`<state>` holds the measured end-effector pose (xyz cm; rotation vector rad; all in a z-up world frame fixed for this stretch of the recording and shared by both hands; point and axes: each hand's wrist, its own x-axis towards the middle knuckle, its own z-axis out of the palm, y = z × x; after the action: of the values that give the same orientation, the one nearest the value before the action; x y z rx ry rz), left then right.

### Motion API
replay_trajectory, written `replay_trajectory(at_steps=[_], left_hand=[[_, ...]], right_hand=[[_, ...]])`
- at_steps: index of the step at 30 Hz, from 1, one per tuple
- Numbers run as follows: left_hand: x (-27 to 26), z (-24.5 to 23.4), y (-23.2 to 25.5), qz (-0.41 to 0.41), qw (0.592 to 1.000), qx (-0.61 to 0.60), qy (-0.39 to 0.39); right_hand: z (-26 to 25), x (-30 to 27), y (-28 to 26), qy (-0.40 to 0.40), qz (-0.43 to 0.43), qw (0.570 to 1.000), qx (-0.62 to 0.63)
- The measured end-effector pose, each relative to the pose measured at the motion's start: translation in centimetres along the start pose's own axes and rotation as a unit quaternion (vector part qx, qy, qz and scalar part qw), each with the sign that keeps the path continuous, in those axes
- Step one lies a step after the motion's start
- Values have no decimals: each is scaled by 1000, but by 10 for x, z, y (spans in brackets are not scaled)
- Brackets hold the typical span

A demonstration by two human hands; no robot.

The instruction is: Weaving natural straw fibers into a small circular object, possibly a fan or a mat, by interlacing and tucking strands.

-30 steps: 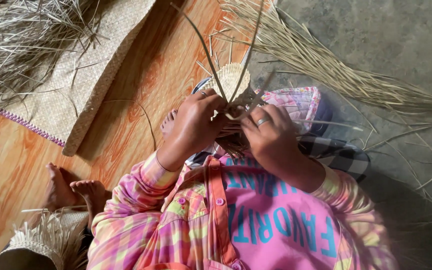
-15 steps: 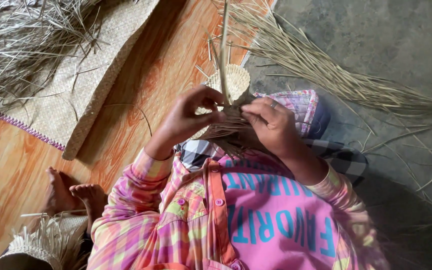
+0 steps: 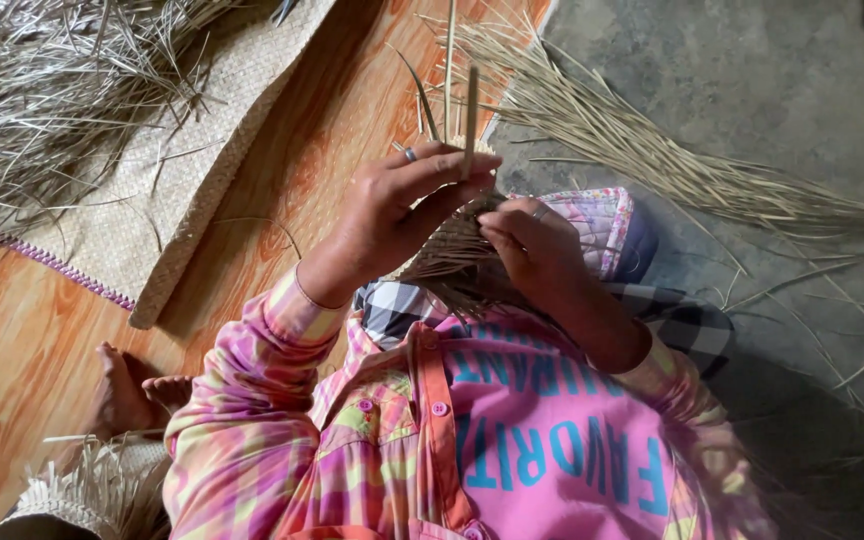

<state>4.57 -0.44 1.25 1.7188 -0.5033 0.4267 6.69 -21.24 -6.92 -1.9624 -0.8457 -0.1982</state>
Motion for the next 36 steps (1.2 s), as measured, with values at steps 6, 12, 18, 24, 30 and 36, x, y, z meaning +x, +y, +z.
replay_trajectory(at_steps=[6, 12, 18, 24, 30, 36], left_hand=[[1, 7, 12, 112, 993, 19, -24], [-4, -10, -17, 148, 981, 84, -91], [-21, -32, -28, 7, 987, 61, -148], [-36, -26, -51, -115, 974, -11, -196], [-50, -12, -65, -156, 975, -44, -155], [-55, -8, -65, -86, 988, -110, -73]], right_hand=[[-2, -7, 6, 18, -49, 997, -58], [-7, -2, -2, -1, -20, 1000, -12], [-7, -7, 2, -14, -16, 999, -41], [0, -10, -3, 7, -8, 1000, -29], [-3, -13, 2, 2, -2, 1000, -15], [-5, -8, 4, 10, 3, 1000, 4]])
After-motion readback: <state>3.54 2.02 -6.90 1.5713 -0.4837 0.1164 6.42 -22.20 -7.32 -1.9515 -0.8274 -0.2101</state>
